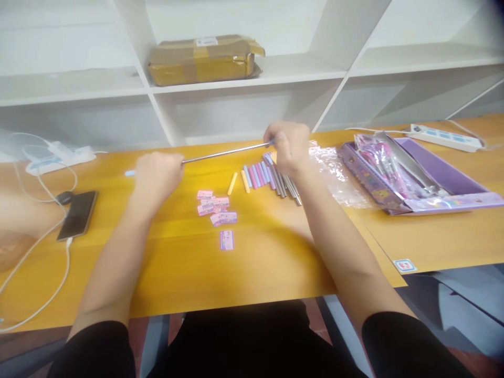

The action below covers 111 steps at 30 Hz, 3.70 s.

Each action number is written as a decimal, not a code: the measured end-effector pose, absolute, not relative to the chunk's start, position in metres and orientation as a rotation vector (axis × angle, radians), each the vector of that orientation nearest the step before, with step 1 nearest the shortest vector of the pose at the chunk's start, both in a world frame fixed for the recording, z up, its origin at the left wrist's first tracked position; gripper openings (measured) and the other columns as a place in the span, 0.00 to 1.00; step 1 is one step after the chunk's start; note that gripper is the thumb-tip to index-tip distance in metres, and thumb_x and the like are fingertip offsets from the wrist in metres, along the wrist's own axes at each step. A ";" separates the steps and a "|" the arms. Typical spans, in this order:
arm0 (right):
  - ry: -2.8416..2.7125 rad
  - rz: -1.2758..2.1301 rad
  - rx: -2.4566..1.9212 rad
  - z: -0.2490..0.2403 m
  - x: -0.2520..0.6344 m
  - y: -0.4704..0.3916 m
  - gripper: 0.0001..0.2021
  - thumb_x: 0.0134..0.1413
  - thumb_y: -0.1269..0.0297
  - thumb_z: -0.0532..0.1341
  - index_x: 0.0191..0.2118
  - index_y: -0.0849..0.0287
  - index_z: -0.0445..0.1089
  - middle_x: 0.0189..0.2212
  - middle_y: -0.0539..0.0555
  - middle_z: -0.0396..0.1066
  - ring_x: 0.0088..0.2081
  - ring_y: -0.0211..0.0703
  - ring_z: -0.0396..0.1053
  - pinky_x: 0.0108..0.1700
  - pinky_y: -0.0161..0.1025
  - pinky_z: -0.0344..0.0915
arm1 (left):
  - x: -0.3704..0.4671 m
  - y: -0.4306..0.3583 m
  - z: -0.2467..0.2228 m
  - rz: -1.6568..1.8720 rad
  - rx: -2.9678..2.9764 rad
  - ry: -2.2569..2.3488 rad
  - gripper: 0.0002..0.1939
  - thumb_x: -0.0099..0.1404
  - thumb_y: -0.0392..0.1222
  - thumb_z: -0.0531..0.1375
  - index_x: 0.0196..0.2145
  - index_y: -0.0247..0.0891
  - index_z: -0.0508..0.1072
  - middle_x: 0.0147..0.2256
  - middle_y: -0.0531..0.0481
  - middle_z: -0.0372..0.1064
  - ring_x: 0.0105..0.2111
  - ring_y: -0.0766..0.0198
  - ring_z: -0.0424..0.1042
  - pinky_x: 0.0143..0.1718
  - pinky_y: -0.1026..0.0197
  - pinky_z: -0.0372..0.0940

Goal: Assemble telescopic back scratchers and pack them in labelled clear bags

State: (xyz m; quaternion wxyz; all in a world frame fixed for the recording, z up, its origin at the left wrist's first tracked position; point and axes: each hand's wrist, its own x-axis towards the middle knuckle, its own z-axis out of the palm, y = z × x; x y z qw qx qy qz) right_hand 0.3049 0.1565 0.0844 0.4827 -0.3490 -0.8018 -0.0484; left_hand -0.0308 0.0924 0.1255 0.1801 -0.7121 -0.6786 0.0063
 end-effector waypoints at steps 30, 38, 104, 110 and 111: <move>-1.956 -0.063 -0.846 0.069 0.249 0.128 0.30 0.79 0.47 0.38 0.31 0.53 0.67 0.27 0.57 0.73 0.31 0.50 0.68 0.40 0.48 0.59 | -0.015 0.082 0.122 0.002 -2.109 -1.905 0.18 0.67 0.39 0.52 0.34 0.41 0.83 0.29 0.38 0.75 0.32 0.48 0.74 0.34 0.51 0.55; -2.042 -0.072 -0.830 0.061 0.232 0.119 0.27 0.79 0.50 0.40 0.31 0.52 0.65 0.27 0.56 0.71 0.31 0.50 0.66 0.40 0.47 0.57 | -0.007 0.081 0.111 -0.006 -2.163 -1.856 0.18 0.68 0.36 0.51 0.32 0.41 0.81 0.27 0.38 0.73 0.30 0.50 0.71 0.33 0.52 0.55; -2.255 -0.202 -1.367 0.084 0.195 0.080 0.30 0.83 0.55 0.44 0.32 0.61 0.76 0.26 0.57 0.72 0.29 0.43 0.66 0.33 0.44 0.44 | 0.019 0.062 0.111 0.040 -2.218 -1.762 0.18 0.69 0.33 0.53 0.28 0.37 0.80 0.23 0.41 0.70 0.27 0.51 0.74 0.30 0.56 0.55; -2.228 -0.219 -1.406 0.093 0.206 0.085 0.29 0.81 0.57 0.44 0.32 0.60 0.75 0.24 0.57 0.70 0.28 0.43 0.64 0.33 0.44 0.44 | 0.007 0.067 0.116 -0.018 -2.177 -1.842 0.16 0.69 0.35 0.55 0.30 0.39 0.81 0.25 0.42 0.70 0.29 0.50 0.74 0.33 0.54 0.56; -2.212 -0.220 -1.428 0.095 0.209 0.086 0.29 0.81 0.57 0.44 0.31 0.60 0.75 0.24 0.57 0.69 0.28 0.43 0.64 0.34 0.44 0.44 | 0.004 0.068 0.118 -0.031 -2.167 -1.861 0.16 0.70 0.36 0.55 0.31 0.40 0.81 0.25 0.42 0.71 0.30 0.50 0.75 0.34 0.54 0.57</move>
